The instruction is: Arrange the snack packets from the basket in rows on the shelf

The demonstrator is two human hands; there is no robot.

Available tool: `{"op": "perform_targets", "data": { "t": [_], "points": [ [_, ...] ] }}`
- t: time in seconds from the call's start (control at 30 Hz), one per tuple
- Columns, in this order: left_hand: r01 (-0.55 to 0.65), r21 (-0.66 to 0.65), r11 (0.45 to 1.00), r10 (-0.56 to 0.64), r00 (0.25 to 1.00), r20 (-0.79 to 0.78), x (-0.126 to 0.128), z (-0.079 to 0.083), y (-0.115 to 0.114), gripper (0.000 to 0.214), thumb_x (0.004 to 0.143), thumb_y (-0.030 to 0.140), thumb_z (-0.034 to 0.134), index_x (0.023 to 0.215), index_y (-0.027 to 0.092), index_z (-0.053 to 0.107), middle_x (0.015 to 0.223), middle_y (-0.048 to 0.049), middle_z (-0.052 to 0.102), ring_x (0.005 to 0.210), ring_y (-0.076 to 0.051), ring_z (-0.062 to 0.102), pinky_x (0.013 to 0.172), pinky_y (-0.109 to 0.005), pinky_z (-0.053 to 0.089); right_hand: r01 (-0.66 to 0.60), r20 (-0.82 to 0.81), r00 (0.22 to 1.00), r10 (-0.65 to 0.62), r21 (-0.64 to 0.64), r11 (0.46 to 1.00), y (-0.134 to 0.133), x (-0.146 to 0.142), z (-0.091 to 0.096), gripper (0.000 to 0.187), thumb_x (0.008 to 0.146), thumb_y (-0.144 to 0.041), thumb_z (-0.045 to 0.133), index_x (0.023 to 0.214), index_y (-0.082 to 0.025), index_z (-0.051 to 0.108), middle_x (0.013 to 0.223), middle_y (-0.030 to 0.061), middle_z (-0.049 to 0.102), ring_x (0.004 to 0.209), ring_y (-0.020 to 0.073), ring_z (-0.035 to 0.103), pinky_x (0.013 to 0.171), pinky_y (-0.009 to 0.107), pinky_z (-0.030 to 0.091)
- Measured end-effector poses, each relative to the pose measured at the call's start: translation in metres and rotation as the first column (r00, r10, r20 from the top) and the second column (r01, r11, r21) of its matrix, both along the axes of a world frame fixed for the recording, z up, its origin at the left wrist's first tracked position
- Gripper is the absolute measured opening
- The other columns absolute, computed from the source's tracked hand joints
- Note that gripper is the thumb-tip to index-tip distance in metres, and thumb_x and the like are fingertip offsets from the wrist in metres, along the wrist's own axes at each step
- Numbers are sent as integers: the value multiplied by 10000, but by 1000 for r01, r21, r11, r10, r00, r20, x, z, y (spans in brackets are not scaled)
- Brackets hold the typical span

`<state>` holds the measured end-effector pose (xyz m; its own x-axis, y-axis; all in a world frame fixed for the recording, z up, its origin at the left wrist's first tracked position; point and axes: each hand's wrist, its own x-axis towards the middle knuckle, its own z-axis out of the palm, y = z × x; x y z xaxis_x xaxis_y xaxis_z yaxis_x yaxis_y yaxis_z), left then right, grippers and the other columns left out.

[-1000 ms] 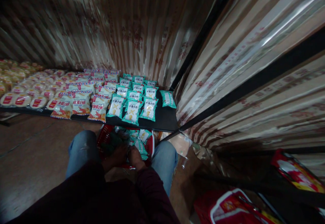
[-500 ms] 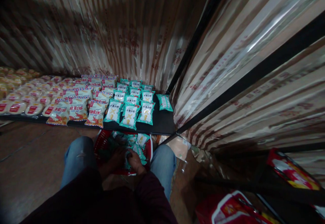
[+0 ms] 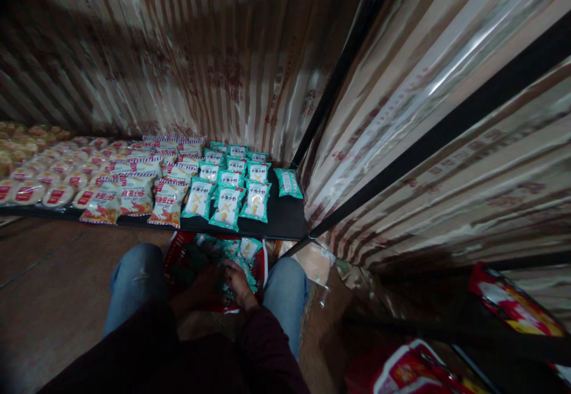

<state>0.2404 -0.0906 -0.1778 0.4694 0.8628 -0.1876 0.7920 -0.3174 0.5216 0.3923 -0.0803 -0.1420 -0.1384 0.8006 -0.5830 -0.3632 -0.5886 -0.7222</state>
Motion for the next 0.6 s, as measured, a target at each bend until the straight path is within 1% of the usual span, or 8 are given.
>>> {"op": "perform_targets", "data": {
  "t": [0.07,0.17,0.23,0.3,0.33,0.4,0.5,0.6],
  "points": [
    [2,1,1000,-2,1000,9,0,-3,-2,818,652,320,666,1380,126,348,1460,-203,321,1346,-363,287,1091,-533,249,10,-7,1000,-10,-22,1000,-1,0,3,430,566,-246,695,995,-214,685,684,-19,641,698,140,583,710,266,446],
    [-66,28,997,65,997,46,2,-1,0,687,670,157,567,1337,127,409,1429,-187,379,1325,-336,332,1089,-511,260,4,-18,1000,-5,-35,999,-2,-3,5,423,547,-256,712,968,-220,691,751,-2,666,759,154,600,747,279,447],
    [-112,21,993,109,989,100,4,8,3,652,651,134,543,1297,141,459,1395,-167,434,1294,-329,378,1081,-507,270,22,-9,1000,-22,-10,1000,-1,-4,4,410,536,-264,716,943,-219,695,815,12,685,811,170,611,773,289,447],
    [-167,-57,984,175,964,198,6,22,7,606,616,153,577,1221,152,538,1307,-151,531,1222,-330,457,1081,-495,264,60,11,998,-60,23,998,1,-4,1,399,534,-280,712,928,-213,696,821,13,693,814,178,618,771,294,451],
    [-216,-120,969,241,929,282,7,29,8,547,618,177,595,1164,166,583,1245,-136,581,1191,-325,486,1083,-481,261,85,36,996,-86,37,996,2,-4,-1,395,538,-297,706,923,-209,696,806,12,694,798,181,621,760,297,455],
    [-342,-324,882,460,774,436,7,40,11,433,605,219,647,1038,206,653,1108,-99,660,1135,-310,531,1074,-440,277,134,116,983,-140,55,989,5,-2,-7,383,547,-340,694,904,-199,700,778,14,695,771,191,625,734,305,462],
    [-421,-466,778,620,632,465,6,46,15,342,636,308,664,962,207,676,941,-90,699,1008,-303,600,965,-410,387,198,225,951,-213,87,976,8,4,-13,340,543,-377,693,835,-203,709,845,20,706,866,215,621,782,315,457],
    [-460,-583,670,739,491,461,2,44,21,324,679,371,642,932,171,671,834,-81,699,880,-282,636,819,-369,461,222,269,932,-242,102,970,10,7,-17,325,510,-361,726,800,-214,712,933,18,706,1000,230,585,903,322,412]
  ]
}}
